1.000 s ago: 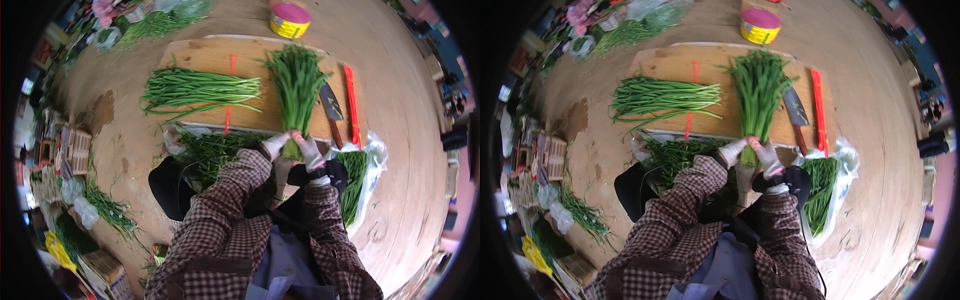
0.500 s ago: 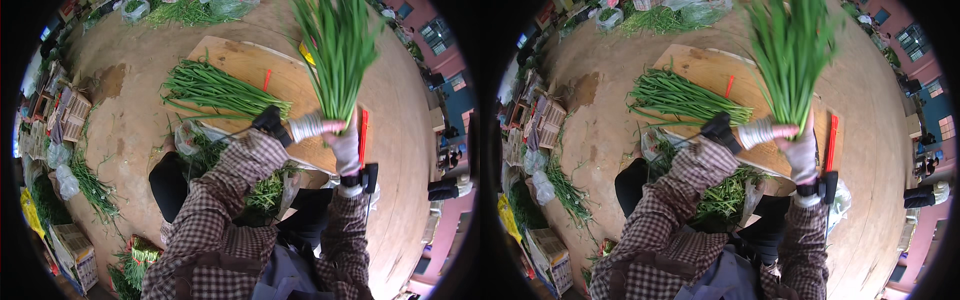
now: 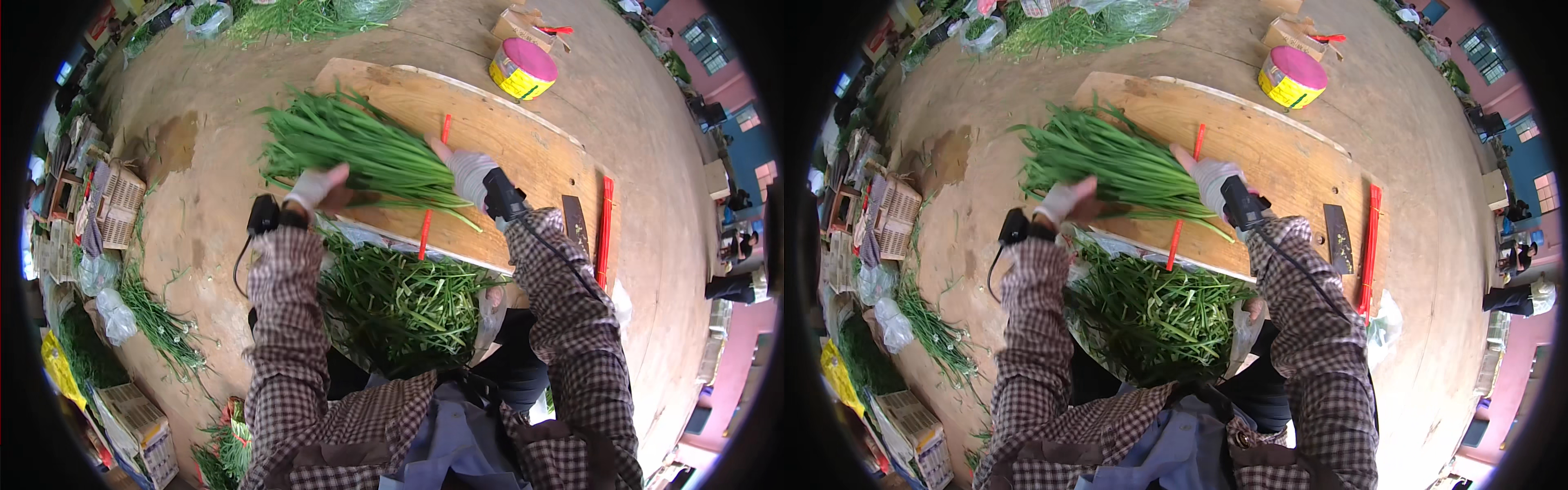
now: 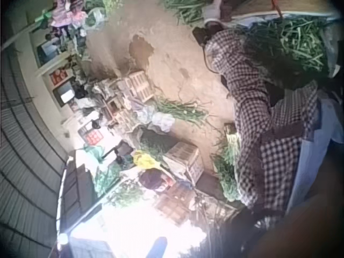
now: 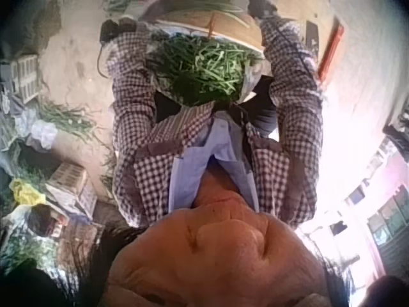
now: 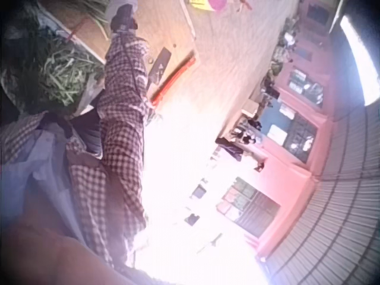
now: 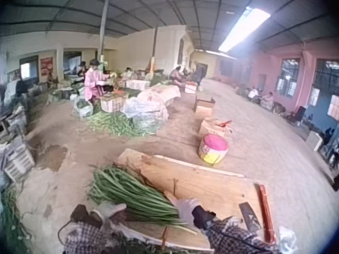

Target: Bundle and trim green vegetables (chives or similar) in a market or warehouse setting.

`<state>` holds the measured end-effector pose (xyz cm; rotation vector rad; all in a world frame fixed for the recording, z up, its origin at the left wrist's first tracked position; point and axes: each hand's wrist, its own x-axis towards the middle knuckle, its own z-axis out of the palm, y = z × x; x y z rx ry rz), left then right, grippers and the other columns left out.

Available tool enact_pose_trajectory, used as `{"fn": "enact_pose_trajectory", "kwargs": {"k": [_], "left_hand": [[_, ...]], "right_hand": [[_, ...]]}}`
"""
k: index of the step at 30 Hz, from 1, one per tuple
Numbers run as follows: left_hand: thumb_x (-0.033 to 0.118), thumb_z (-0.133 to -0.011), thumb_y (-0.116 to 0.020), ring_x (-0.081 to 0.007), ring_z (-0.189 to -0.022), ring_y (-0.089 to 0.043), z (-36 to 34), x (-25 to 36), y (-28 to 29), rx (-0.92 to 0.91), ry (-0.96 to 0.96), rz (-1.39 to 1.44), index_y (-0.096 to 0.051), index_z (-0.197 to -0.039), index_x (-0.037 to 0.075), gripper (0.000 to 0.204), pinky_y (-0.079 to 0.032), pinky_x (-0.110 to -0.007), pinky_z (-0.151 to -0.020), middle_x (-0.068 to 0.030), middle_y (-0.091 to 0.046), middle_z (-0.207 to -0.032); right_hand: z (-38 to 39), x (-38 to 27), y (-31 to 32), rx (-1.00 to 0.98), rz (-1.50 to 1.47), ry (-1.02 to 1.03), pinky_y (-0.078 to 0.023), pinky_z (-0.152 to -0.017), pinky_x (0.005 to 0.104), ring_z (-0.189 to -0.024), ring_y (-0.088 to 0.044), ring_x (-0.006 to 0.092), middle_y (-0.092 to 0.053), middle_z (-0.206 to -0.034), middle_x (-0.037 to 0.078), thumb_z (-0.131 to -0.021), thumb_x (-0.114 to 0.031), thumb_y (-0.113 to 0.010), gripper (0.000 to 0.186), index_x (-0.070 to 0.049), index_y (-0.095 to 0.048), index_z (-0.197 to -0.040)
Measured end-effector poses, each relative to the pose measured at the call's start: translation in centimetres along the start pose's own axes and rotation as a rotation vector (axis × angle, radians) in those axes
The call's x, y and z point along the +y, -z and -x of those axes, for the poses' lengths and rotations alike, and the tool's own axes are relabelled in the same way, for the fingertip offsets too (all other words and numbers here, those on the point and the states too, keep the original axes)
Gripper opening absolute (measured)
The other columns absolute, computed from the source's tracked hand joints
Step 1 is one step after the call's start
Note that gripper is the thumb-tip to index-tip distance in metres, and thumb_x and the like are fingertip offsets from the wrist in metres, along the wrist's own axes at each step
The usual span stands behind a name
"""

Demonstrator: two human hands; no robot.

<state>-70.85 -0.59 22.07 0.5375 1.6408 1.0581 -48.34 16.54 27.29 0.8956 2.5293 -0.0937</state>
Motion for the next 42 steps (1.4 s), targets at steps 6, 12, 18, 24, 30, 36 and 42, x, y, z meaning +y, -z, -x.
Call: {"fn": "enact_pose_trajectory", "kwargs": {"k": [6,12,18,24,30,36,42], "left_hand": [[0.037,-0.068,-0.077,-0.0236,-0.096,-0.063,2.9,1.0,-6.1,0.34,-0.796,-0.797,-0.052,-0.122,0.003,0.069,-0.049,-0.038,-0.086,-0.0127,-0.065,-0.103],[0.049,-0.06,-0.076,-0.0283,-0.129,-0.036,-4.7,4.3,-12.4,0.087,-0.866,-1.395,-0.029,-0.14,0.01,0.101,-0.015,-0.05,-0.111,-0.0147,-0.044,-0.133],[0.05,-0.065,-0.073,-0.0317,-0.124,-0.041,-9.3,6.7,-12.8,-0.14,-0.688,-1.496,-0.035,-0.137,0.014,0.089,-0.024,-0.043,-0.108,-0.0172,-0.046,-0.131],[0.058,-0.067,-0.068,-0.0334,-0.124,-0.043,-11.7,9.9,-13.6,-0.327,-0.394,-1.495,-0.034,-0.138,0.006,0.095,-0.034,-0.04,-0.103,-0.0207,-0.045,-0.134],[0.044,-0.068,-0.075,-0.0342,-0.114,-0.051,-11.4,10.5,-13.7,-0.258,-0.435,-1.335,-0.039,-0.133,0.004,0.084,-0.041,-0.037,-0.096,-0.0223,-0.054,-0.122],[0.06,-0.062,-0.072,-0.0356,-0.125,-0.042,-13.4,10.5,-15.2,-0.326,-0.292,-1.528,-0.03,-0.139,0.004,0.104,-0.034,-0.04,-0.103,-0.0224,-0.043,-0.135],[0.064,-0.058,-0.072,-0.0349,-0.129,-0.037,-13.9,11.2,-15.6,-0.367,-0.313,-1.62,-0.027,-0.142,0.011,0.11,-0.028,-0.044,-0.107,-0.0202,-0.038,-0.139]], "right_hand": [[-0.8,1.0,-1.5,0.068,-0.04,0.038,-0.053,-0.073,0.0434,-0.093,-0.063,0.0353,-0.059,-0.108,0.02,-0.081,0.0,-0.052,0.081,-0.031,-0.013,-0.145],[0.6,3.5,-1.6,0.25,0.097,0.086,-0.047,-0.085,0.0416,-0.101,-0.059,0.0329,-0.056,-0.116,0.014,-0.074,-0.02,-0.069,0.082,-0.016,-0.024,-0.142],[5.0,10.1,-7.5,0.837,-0.81,-0.46,-0.044,-0.092,0.04,-0.109,-0.054,0.0318,-0.056,-0.121,0.013,-0.08,-0.03,-0.065,0.052,-0.015,-0.05,-0.127],[3.3,8.2,-9.3,1.085,-0.555,-0.136,-0.038,-0.098,0.0446,-0.117,-0.047,0.0322,-0.044,-0.135,0.011,-0.079,-0.027,-0.066,0.059,-0.017,-0.043,-0.132],[0.4,10.2,-7.7,0.859,-0.687,-0.001,-0.036,-0.1,0.0421,-0.119,-0.047,0.033,-0.045,-0.134,0.013,-0.079,-0.031,-0.066,0.069,-0.019,-0.034,-0.139],[-1.7,11.7,-7.8,0.806,-0.707,-0.012,-0.033,-0.103,0.0423,-0.122,-0.043,0.0338,-0.044,-0.136,0.012,-0.084,-0.038,-0.059,0.055,-0.018,-0.044,-0.133],[-3.9,8.4,-6.4,0.478,-0.292,0.025,-0.022,-0.107,0.0485,-0.117,-0.048,0.0298,-0.053,-0.124,0.011,-0.084,-0.055,-0.05,0.062,-0.02,-0.043,-0.134]]}}
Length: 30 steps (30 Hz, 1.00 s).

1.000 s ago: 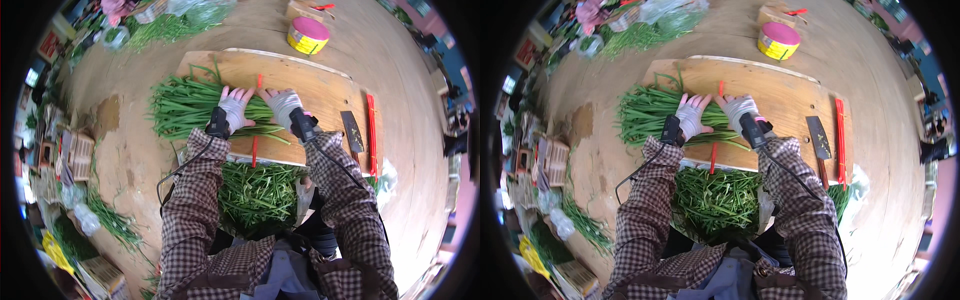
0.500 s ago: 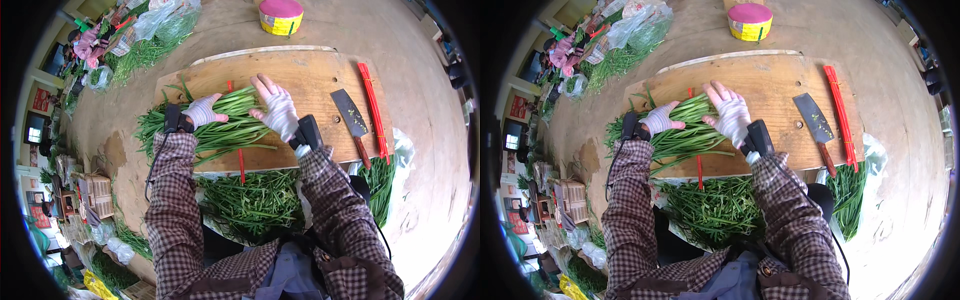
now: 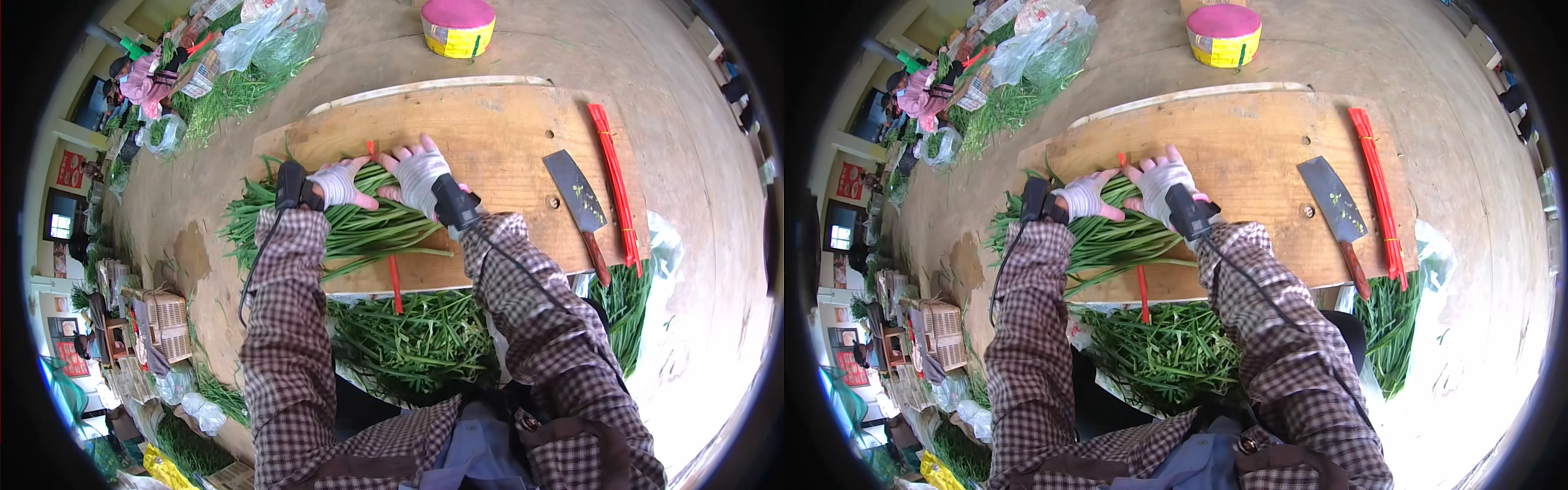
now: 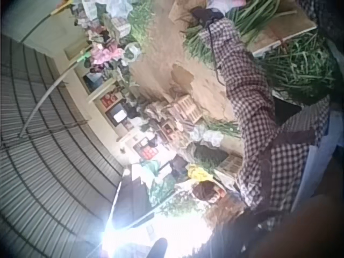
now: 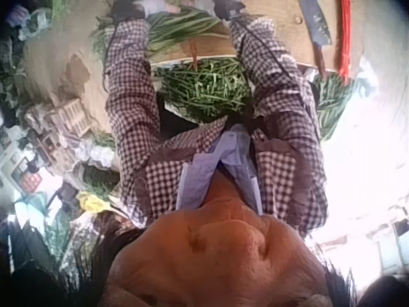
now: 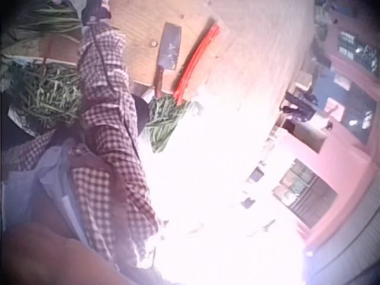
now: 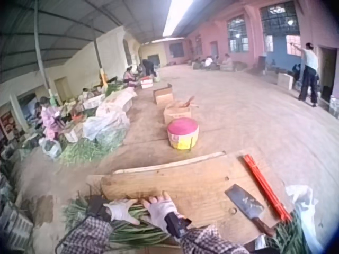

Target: Bundle and trim green vegetables (chives or similar) in a market or warehouse setting.

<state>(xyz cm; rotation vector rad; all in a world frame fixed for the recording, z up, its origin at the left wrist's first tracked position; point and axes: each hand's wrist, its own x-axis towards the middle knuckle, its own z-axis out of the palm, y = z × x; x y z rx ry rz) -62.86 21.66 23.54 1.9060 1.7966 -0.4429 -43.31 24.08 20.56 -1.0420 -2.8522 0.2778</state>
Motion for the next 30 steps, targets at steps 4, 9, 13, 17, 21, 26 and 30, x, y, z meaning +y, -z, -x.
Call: {"fn": "enact_pose_trajectory", "kwargs": {"k": [4,9,13,17,21,26,30], "left_hand": [[0.064,-0.07,-0.063,-0.0348,-0.125,-0.04,1.0,0.0,-2.3,0.317,-0.104,-0.029,-0.036,-0.138,0.012,0.089,-0.027,-0.043,-0.107,-0.0197,-0.046,-0.132],[0.051,-0.083,-0.059,-0.0335,-0.113,-0.053,-0.2,-2.1,-3.6,0.441,-0.203,0.051,-0.049,-0.128,0.008,0.062,-0.038,-0.041,-0.098,-0.0201,-0.057,-0.119],[0.027,-0.072,-0.069,-0.0302,-0.113,-0.053,-2.6,-4.5,-2.0,0.114,-0.33,0.277,-0.041,-0.135,0.01,0.071,-0.04,-0.039,-0.096,-0.0161,-0.056,-0.121],[0.032,-0.063,-0.08,-0.0367,-0.121,-0.044,-4.0,-7.0,-1.8,0.123,-0.252,0.091,-0.037,-0.138,0.012,0.088,-0.036,-0.041,-0.101,-0.0203,-0.048,-0.129],[0.021,-0.069,-0.078,-0.0348,-0.121,-0.044,-4.5,-7.9,-3.0,0.154,-0.256,0.229,-0.037,-0.137,0.009,0.081,-0.035,-0.039,-0.102,-0.0191,-0.047,-0.131],[0.015,-0.075,-0.073,-0.0294,-0.124,-0.042,-3.4,-6.7,-4.4,0.344,-0.241,-0.014,-0.037,-0.136,0.004,0.071,-0.033,-0.035,-0.104,-0.0165,-0.044,-0.135],[0.009,-0.076,-0.071,-0.0273,-0.13,-0.036,-2.3,-6.5,-5.0,0.485,-0.252,-0.085,-0.036,-0.138,0.006,0.071,-0.028,-0.034,-0.108,-0.0143,-0.038,-0.14]], "right_hand": [[-1.3,0.5,-1.5,-0.058,0.005,-0.043,-0.035,-0.095,0.0448,-0.106,-0.056,0.0282,-0.059,-0.113,0.011,-0.084,-0.057,-0.05,0.061,-0.016,-0.046,-0.129],[-1.6,0.6,-2.6,0.228,-0.124,-0.003,-0.042,-0.078,0.04,-0.086,-0.058,0.0252,-0.061,-0.092,0.005,-0.065,-0.069,-0.056,0.073,-0.015,-0.059,-0.113],[4.0,0.9,1.8,0.566,-0.157,-0.02,-0.036,-0.091,0.0459,-0.097,-0.052,0.0269,-0.054,-0.102,0.009,-0.073,-0.051,-0.06,0.06,-0.011,-0.052,-0.117],[18.4,3.6,6.4,0.661,-0.301,0.13,-0.041,-0.09,0.0401,-0.093,-0.055,0.0246,-0.056,-0.103,0.008,-0.08,-0.034,-0.06,0.045,-0.01,-0.053,-0.117],[41.1,9.7,0.1,0.708,-0.44,-0.473,-0.049,-0.073,0.0382,-0.082,-0.062,0.0287,-0.063,-0.09,0.012,-0.083,-0.017,-0.062,0.023,-0.005,-0.062,-0.103],[63.1,9.0,-17.6,0.978,-0.663,-1.693,-0.05,-0.074,0.0306,-0.08,-0.062,0.0188,-0.067,-0.088,0.01,-0.087,-0.01,-0.058,0.017,-0.004,-0.064,-0.101],[69.9,10.4,-23.0,0.739,-0.383,-1.67,-0.047,-0.076,0.0248,-0.082,-0.061,0.0141,-0.067,-0.091,0.004,-0.089,-0.006,-0.053,0.018,-0.004,-0.064,-0.103]]}}
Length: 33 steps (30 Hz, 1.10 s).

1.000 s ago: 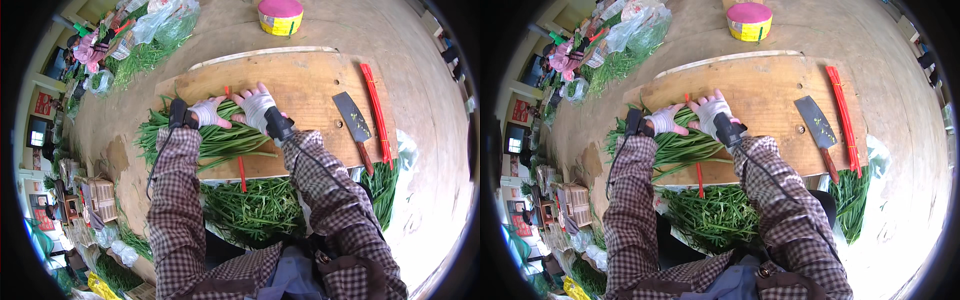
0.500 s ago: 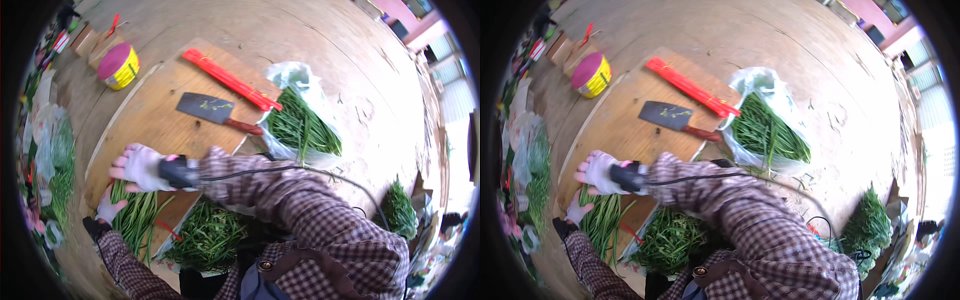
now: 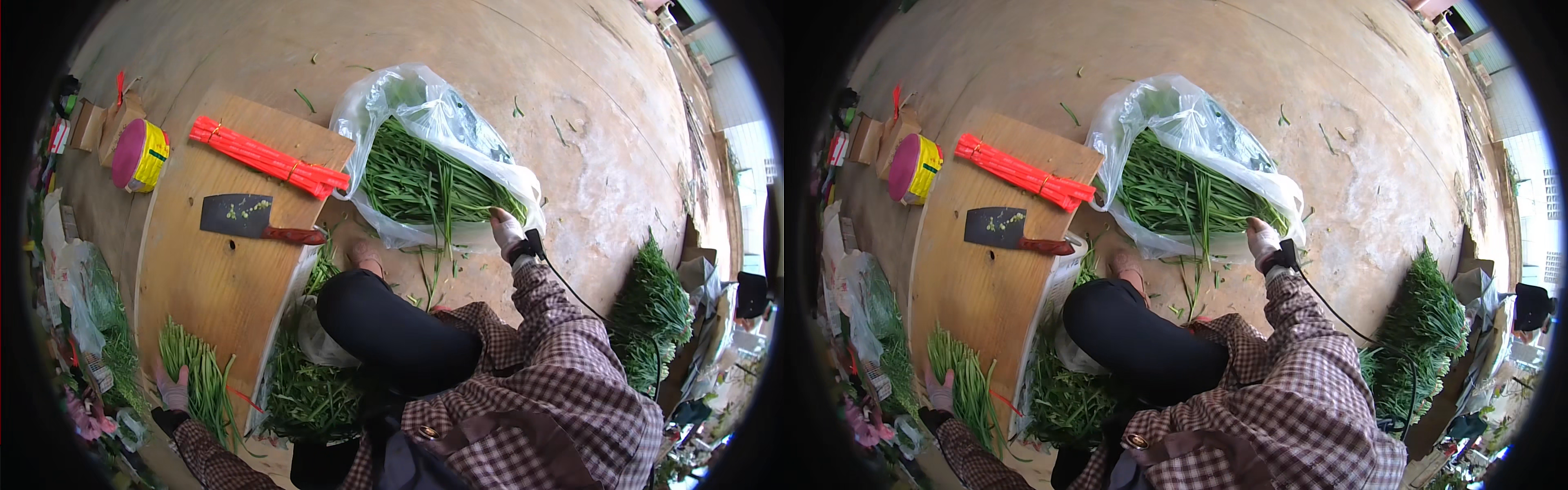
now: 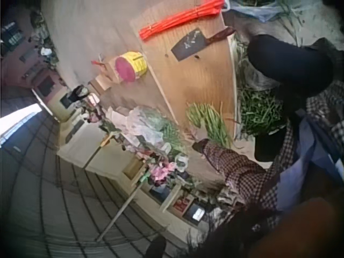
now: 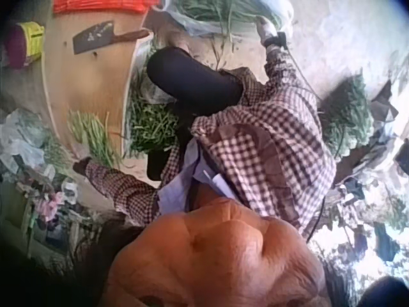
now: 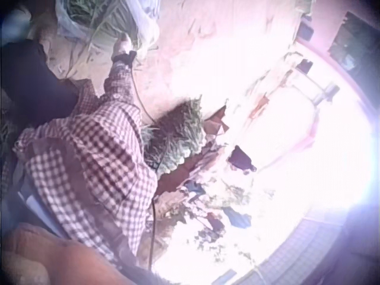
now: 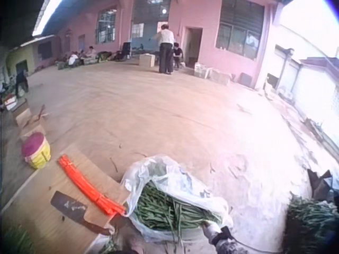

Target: Bundle and trim green vegetables (chives or similar) in a market or warehouse setting.

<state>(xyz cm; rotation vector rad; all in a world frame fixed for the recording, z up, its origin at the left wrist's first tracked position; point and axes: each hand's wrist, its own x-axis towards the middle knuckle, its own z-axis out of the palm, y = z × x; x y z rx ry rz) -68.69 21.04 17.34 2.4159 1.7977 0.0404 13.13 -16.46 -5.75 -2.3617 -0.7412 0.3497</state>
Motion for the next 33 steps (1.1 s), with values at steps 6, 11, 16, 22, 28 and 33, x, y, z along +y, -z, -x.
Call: {"fn": "enact_pose_trajectory", "kwargs": {"k": [6,11,16,22,28,33], "left_hand": [[0.013,-0.084,-0.065,-0.0231,-0.135,-0.026,0.3,2.1,0.7,-0.021,0.375,0.636,-0.027,-0.141,0.003,0.07,-0.023,-0.033,-0.111,-0.0113,-0.028,-0.147],[0.011,-0.092,-0.051,-0.0157,-0.124,-0.039,1.6,11.9,4.9,0.479,0.391,1.061,-0.034,-0.139,0.004,0.049,-0.038,-0.03,-0.102,-0.0092,-0.038,-0.14],[0.006,-0.094,-0.049,-0.022,-0.113,-0.052,4.0,25.0,5.5,0.645,-0.188,0.134,-0.036,-0.137,0.005,0.045,-0.043,-0.032,-0.096,-0.0111,-0.047,-0.132],[0.012,-0.094,-0.051,-0.0294,-0.112,-0.051,4.8,34.8,4.4,0.419,-0.224,0.058,-0.04,-0.131,-0.001,0.041,-0.043,-0.039,-0.093,-0.0165,-0.052,-0.124],[0.008,-0.091,-0.054,-0.0319,-0.113,-0.051,4.1,37.7,4.6,0.378,-0.459,0.114,-0.039,-0.131,0.004,0.043,-0.042,-0.043,-0.095,-0.0171,-0.047,-0.129],[0.008,-0.091,-0.053,-0.0299,-0.117,-0.049,4.7,36.1,4.5,0.371,-0.298,0.09,-0.04,-0.131,0.003,0.042,-0.04,-0.04,-0.097,-0.0153,-0.049,-0.129]], "right_hand": [[-8.0,-7.1,3.0,-0.253,-0.149,-0.098,-0.047,-0.068,0.0292,-0.077,-0.058,0.0174,-0.063,-0.085,0.009,-0.085,-0.011,-0.056,0.028,-0.009,-0.06,-0.112],[-15.2,-5.9,5.7,0.077,-0.819,-0.301,-0.047,-0.061,0.0253,-0.067,-0.056,0.0099,-0.062,-0.083,0.001,-0.09,-0.01,-0.054,0.021,-0.008,-0.06,-0.109],[-11.7,3.0,5.8,-0.355,-0.093,-0.224,-0.048,-0.062,0.0286,-0.07,-0.059,0.0185,-0.064,-0.083,0.006,-0.086,-0.016,-0.059,0.029,-0.004,-0.059,-0.112],[-4.6,2.2,2.4,0.029,0.55,-0.327,-0.038,-0.1,0.0405,-0.118,-0.044,0.0364,-0.041,-0.129,0.022,-0.057,-0.029,-0.083,0.098,-0.001,-0.029,-0.134],[-5.9,3.4,1.1,-0.116,0.376,-0.472,-0.036,-0.102,0.0402,-0.121,-0.039,0.0357,-0.037,-0.133,0.02,-0.052,-0.028,-0.086,0.107,-0.008,-0.026,-0.138],[-8.1,6.8,1.7,-0.095,0.242,-0.311,-0.043,-0.095,0.0383,-0.114,-0.049,0.0295,-0.053,-0.122,0.015,-0.05,-0.006,-0.083,0.091,-0.006,-0.039,-0.13]]}}
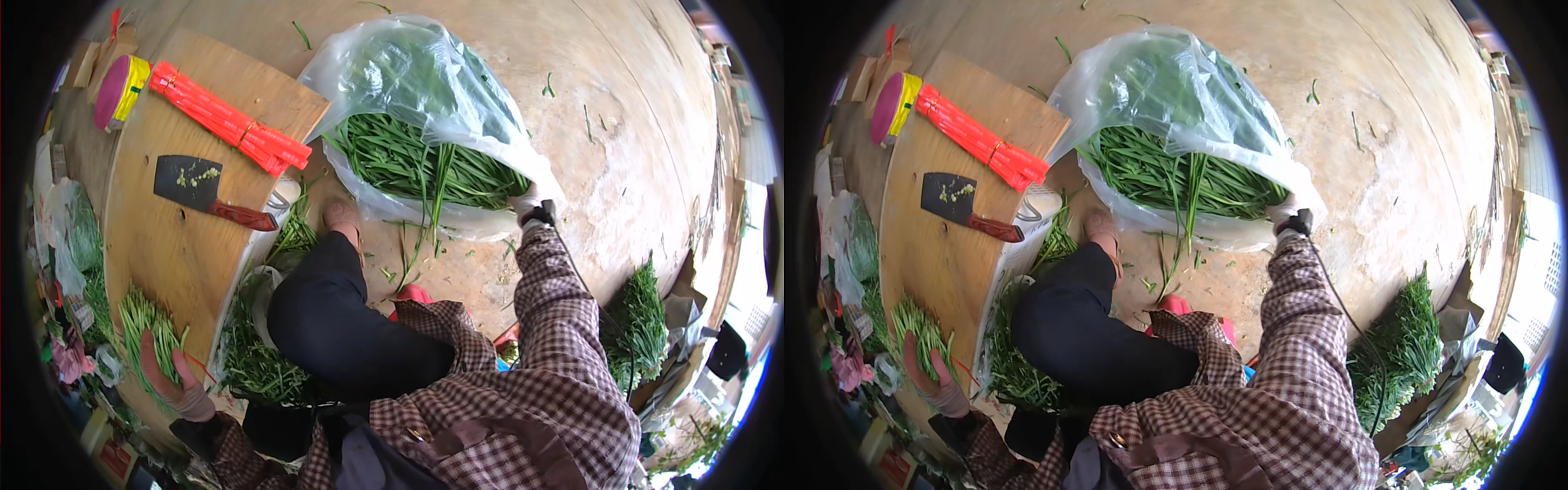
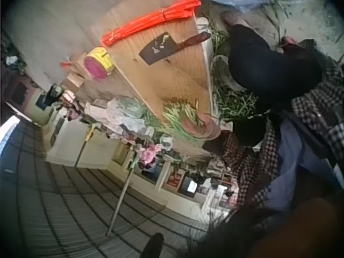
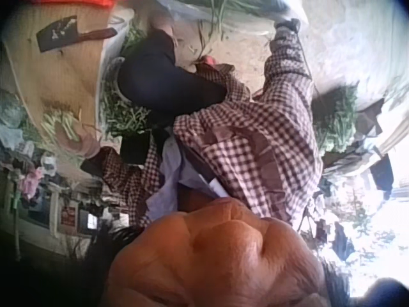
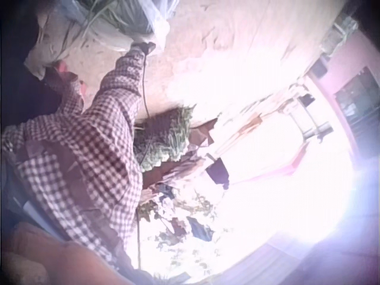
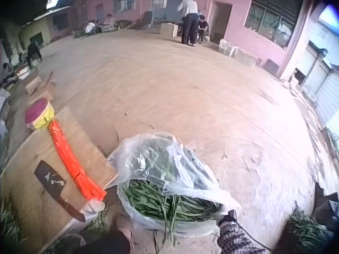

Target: Bundle and trim green vegetables (chives or similar) in a market or warehouse setting.

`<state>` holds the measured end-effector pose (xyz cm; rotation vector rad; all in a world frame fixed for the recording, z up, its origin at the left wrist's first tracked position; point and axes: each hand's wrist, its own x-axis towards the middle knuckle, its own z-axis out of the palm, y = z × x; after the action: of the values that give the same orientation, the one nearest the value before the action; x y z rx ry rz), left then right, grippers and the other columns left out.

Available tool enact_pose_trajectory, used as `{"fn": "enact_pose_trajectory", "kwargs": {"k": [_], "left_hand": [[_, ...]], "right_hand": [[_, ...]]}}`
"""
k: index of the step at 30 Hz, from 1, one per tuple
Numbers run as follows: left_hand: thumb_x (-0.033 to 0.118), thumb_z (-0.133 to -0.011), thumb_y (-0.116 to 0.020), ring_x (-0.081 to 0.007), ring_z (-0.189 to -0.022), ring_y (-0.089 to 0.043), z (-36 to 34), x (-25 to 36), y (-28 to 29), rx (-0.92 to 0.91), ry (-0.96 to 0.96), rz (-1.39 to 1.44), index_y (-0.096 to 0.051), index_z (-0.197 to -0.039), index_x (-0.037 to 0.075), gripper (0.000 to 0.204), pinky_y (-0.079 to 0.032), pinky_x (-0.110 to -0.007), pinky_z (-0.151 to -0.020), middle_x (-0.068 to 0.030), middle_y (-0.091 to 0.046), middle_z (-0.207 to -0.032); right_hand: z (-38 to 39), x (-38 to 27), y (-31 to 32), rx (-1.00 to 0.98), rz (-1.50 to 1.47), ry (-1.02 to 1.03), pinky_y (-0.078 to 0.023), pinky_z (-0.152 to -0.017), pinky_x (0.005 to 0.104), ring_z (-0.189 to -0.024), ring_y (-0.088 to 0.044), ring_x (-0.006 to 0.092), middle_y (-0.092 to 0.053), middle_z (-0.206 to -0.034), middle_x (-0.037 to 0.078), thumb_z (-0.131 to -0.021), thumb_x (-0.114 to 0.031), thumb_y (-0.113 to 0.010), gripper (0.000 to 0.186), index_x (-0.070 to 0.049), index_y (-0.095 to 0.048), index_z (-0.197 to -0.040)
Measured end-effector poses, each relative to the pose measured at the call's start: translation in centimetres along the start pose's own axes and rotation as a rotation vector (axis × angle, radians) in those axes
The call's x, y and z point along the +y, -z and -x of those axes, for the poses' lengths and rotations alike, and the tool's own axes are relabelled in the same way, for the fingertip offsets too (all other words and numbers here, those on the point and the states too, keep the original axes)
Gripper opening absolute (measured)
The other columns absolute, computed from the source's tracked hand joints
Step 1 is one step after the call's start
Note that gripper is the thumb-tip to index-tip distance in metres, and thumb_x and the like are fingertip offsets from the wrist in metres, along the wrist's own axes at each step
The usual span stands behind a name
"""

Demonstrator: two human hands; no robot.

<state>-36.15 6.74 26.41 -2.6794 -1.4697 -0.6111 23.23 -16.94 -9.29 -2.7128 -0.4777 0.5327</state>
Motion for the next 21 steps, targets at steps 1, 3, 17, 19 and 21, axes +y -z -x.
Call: {"fn": "enact_pose_trajectory", "kwargs": {"k": [1,3,17,19,21], "left_hand": [[0.008,-0.091,-0.053,-0.0289,-0.117,-0.049,0.3,-0.5,0.0,0.002,0.031,-0.025,-0.041,-0.131,0.003,0.042,-0.039,-0.039,-0.098,-0.0146,-0.05,-0.129],[0.007,-0.091,-0.053,-0.0267,-0.118,-0.049,1.2,-1.2,0.1,0.022,0.059,0.047,-0.043,-0.131,0.002,0.041,-0.038,-0.037,-0.099,-0.0133,-0.05,-0.129],[-0.001,-0.087,-0.054,-0.0272,-0.118,-0.049,2.2,0.0,1.2,0.028,0.142,0.094,-0.045,-0.13,0.004,0.044,-0.038,-0.036,-0.099,-0.0146,-0.051,-0.129],[0.001,-0.085,-0.056,-0.0288,-0.116,-0.05,-0.1,3.0,1.2,-0.079,0.094,0.202,-0.046,-0.129,0.004,0.045,-0.038,-0.038,-0.099,-0.0149,-0.052,-0.127],[0.004,-0.082,-0.06,-0.0297,-0.112,-0.051,-2.9,6.5,0.5,-0.118,0.116,0.202,-0.047,-0.126,0.004,0.046,-0.039,-0.04,-0.097,-0.0156,-0.053,-0.124]], "right_hand": [[-0.3,0.2,0.5,-0.017,-0.205,0.019,-0.048,-0.085,0.035,-0.098,-0.058,0.028,-0.06,-0.109,0.013,-0.053,-0.003,-0.08,0.081,-0.004,-0.044,-0.125],[-1.1,0.6,2.3,-0.185,-0.303,-0.115,-0.05,-0.073,0.033,-0.082,-0.061,0.0242,-0.064,-0.094,0.011,-0.057,-0.004,-0.078,0.064,-0.003,-0.053,-0.117],[1.7,-2.2,0.0,0.041,0.15,-0.118,-0.035,-0.104,0.0344,-0.119,-0.046,0.0304,-0.053,-0.123,0.015,-0.052,-0.012,-0.083,0.085,-0.006,-0.045,-0.128],[1.1,-2.1,2.4,-0.011,0.055,0.061,-0.037,-0.101,0.0339,-0.115,-0.049,0.0307,-0.055,-0.12,0.015,-0.051,-0.012,-0.082,0.085,-0.006,-0.046,-0.128],[-0.1,-2.4,5.3,-0.068,0.171,0.022,-0.043,-0.093,0.0345,-0.107,-0.056,0.0294,-0.061,-0.109,0.017,-0.052,-0.011,-0.079,0.073,-0.005,-0.054,-0.12]]}}
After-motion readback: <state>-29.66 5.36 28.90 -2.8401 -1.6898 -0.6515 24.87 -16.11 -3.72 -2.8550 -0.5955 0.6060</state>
